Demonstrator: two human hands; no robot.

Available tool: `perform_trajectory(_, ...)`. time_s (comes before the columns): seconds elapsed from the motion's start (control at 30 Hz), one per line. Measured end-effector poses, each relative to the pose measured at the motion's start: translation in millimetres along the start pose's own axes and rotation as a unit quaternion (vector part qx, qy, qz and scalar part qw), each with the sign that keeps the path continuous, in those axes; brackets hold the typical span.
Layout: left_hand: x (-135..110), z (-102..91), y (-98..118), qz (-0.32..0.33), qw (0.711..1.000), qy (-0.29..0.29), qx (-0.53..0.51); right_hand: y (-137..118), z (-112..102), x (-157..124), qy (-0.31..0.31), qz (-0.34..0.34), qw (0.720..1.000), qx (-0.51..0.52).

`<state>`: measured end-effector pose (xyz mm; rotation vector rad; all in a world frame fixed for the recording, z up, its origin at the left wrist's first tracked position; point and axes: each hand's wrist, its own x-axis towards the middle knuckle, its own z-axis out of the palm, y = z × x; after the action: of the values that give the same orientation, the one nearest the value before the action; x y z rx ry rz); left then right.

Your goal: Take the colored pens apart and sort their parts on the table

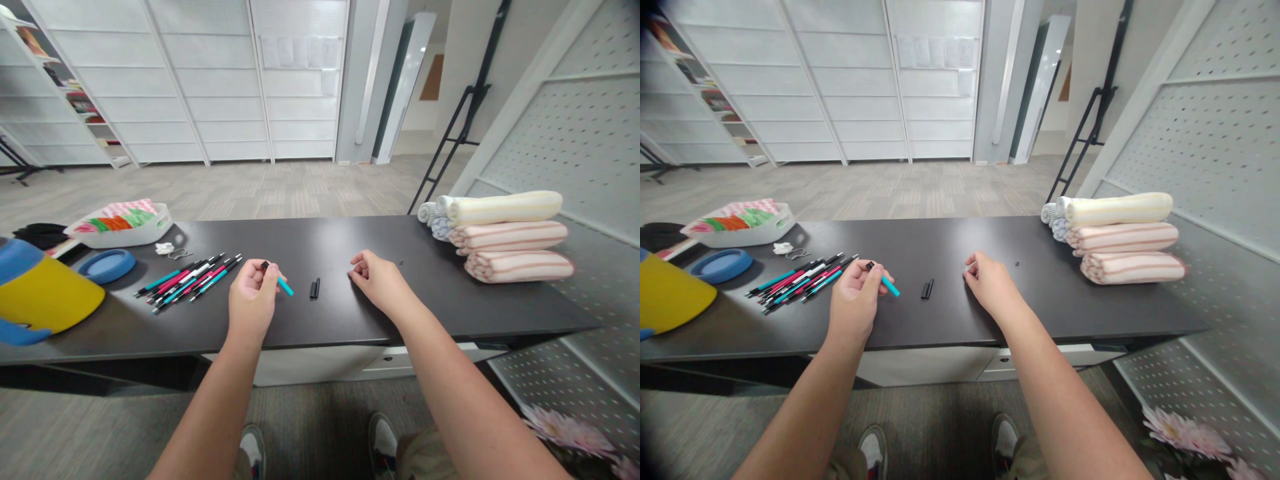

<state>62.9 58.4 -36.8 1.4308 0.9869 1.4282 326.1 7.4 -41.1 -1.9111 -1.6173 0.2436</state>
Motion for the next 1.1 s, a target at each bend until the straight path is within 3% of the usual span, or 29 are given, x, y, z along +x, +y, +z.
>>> perform_trajectory(0.27,0.4,1.4,-0.7,-0.017,1.000,-0.022,-0.009,-3.9,4.6,1.5,0.049,0.008,0.999,0.008)
perform_trajectory(0.43,-1.8,3.0,1.4,-0.010,0.998,-0.054,0.002,-19.9,-1.4,-11.3,0.108,-0.055,0.993,0.018)
perform_trajectory(0.5,-3.8,3.9,3.5,0.014,0.997,-0.068,0.041,-33.1,0.3,-19.6,0.075,-0.111,0.990,0.051)
perform_trajectory(0.6,-6.5,4.1,7.8,0.103,0.979,-0.118,0.131,-51.3,10.0,-29.9,-0.007,-0.196,0.977,0.082)
perform_trajectory(0.7,-6.8,2.2,11.5,0.180,0.952,-0.184,0.165,-59.9,20.2,-34.1,-0.019,-0.227,0.971,0.079)
perform_trajectory(0.8,-5.5,-0.1,12.9,0.193,0.948,-0.206,0.149,-60.2,21.7,-34.6,0.003,-0.238,0.968,0.076)
perform_trajectory(0.93,-5.2,-0.1,13.5,0.166,0.960,-0.178,0.139,-55.8,15.3,-35.3,0.079,-0.199,0.974,0.079)
perform_trajectory(1.03,-4.4,-1.0,13.5,0.151,0.964,-0.078,0.205,-52.2,11.4,-35.7,0.105,-0.118,0.985,0.067)
perform_trajectory(1.1,-2.0,-4.7,11.1,0.145,0.950,-0.014,0.275,-50.3,6.9,-36.0,0.097,-0.094,0.989,0.054)
